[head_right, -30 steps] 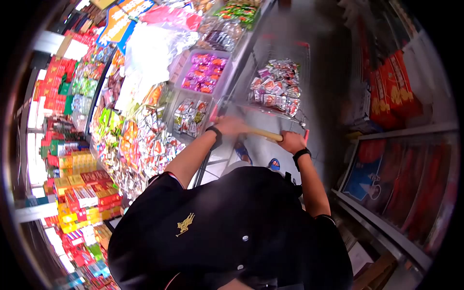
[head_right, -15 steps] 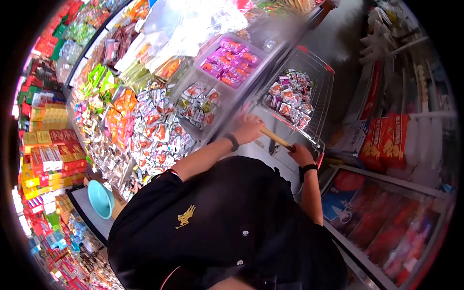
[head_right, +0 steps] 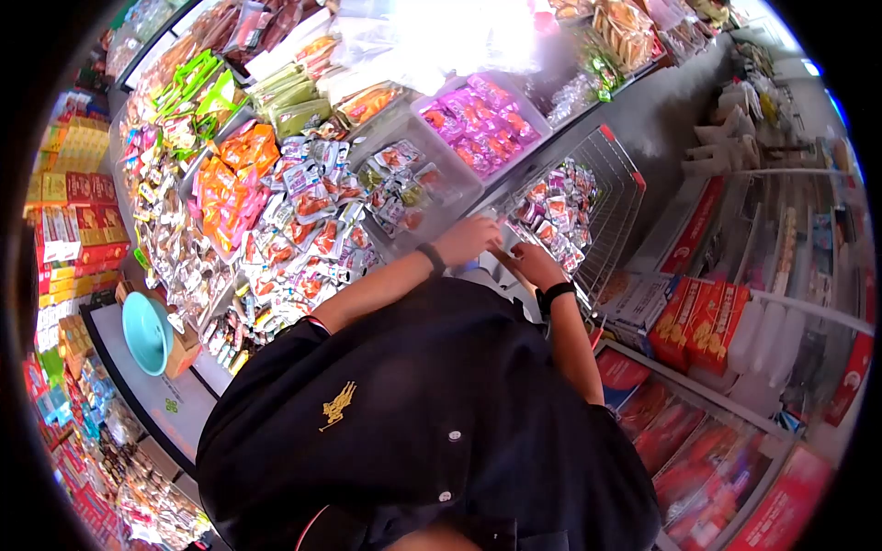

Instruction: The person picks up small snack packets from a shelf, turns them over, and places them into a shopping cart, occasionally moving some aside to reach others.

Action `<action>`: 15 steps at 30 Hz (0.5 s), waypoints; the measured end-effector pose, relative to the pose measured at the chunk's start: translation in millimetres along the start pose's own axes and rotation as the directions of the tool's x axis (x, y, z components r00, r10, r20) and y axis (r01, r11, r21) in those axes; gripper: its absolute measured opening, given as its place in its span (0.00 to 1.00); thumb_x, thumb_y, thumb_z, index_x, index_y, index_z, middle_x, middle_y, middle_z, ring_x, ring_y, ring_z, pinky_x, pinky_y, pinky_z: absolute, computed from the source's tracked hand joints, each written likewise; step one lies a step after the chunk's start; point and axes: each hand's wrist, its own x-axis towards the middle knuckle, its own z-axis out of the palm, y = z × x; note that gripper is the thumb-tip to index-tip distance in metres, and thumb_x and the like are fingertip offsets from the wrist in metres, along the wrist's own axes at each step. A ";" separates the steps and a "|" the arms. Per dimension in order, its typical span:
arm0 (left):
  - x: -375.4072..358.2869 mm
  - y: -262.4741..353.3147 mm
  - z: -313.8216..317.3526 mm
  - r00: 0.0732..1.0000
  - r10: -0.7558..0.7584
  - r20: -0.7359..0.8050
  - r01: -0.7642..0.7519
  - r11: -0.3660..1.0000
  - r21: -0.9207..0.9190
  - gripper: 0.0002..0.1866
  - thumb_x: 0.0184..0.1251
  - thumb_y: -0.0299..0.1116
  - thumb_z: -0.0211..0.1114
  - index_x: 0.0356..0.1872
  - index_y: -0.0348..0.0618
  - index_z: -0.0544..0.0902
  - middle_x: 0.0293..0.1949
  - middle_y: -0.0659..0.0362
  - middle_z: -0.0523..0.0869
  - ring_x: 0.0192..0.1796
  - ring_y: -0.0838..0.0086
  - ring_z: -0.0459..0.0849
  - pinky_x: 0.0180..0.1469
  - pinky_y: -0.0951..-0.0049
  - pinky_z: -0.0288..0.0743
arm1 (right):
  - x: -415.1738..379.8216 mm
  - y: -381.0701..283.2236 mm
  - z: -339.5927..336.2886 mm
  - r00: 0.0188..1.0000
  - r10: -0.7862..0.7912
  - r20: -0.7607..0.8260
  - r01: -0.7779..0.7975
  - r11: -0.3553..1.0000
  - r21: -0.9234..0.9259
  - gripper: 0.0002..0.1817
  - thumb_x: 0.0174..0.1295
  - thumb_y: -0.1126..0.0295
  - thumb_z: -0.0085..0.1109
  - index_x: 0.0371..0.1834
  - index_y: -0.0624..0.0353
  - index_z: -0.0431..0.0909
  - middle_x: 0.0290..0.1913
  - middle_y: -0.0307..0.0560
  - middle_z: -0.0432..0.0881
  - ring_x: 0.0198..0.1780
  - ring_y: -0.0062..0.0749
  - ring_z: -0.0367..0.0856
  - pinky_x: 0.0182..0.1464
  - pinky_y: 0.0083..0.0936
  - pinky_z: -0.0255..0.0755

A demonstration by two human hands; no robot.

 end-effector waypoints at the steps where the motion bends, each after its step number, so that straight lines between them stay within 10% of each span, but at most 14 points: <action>1: -1.1 -2.3 -2.9 1.000 -0.028 0.008 0.029 0.998 -0.049 0.07 0.57 0.27 0.64 0.37 0.49 0.83 0.43 0.58 0.82 0.49 0.62 0.79 0.49 0.63 0.73 | 7.1 -14.6 -9.3 1.000 -0.004 -0.019 0.005 1.000 0.016 0.15 0.60 0.65 0.61 0.46 0.64 0.81 0.41 0.58 0.85 0.44 0.47 0.84 0.47 0.35 0.76; 7: -6.6 -24.0 -38.3 0.875 -0.448 -0.184 0.388 0.876 -0.287 0.07 0.60 0.23 0.59 0.38 0.41 0.82 0.40 0.50 0.84 0.43 0.55 0.83 0.45 0.61 0.76 | 68.4 -59.2 -29.3 0.979 -0.108 -0.175 0.141 0.972 0.190 0.12 0.65 0.68 0.58 0.45 0.65 0.80 0.37 0.56 0.86 0.41 0.43 0.85 0.44 0.31 0.76; 15: -40.4 -171.4 -14.9 0.573 -0.788 -0.225 0.669 0.608 -0.427 0.16 0.62 0.29 0.62 0.49 0.34 0.77 0.47 0.43 0.83 0.52 0.54 0.81 0.55 0.61 0.74 | 200.5 -48.7 20.5 0.957 -0.283 0.063 0.253 0.922 0.292 0.16 0.66 0.64 0.58 0.48 0.67 0.80 0.40 0.53 0.85 0.39 0.35 0.84 0.44 0.29 0.77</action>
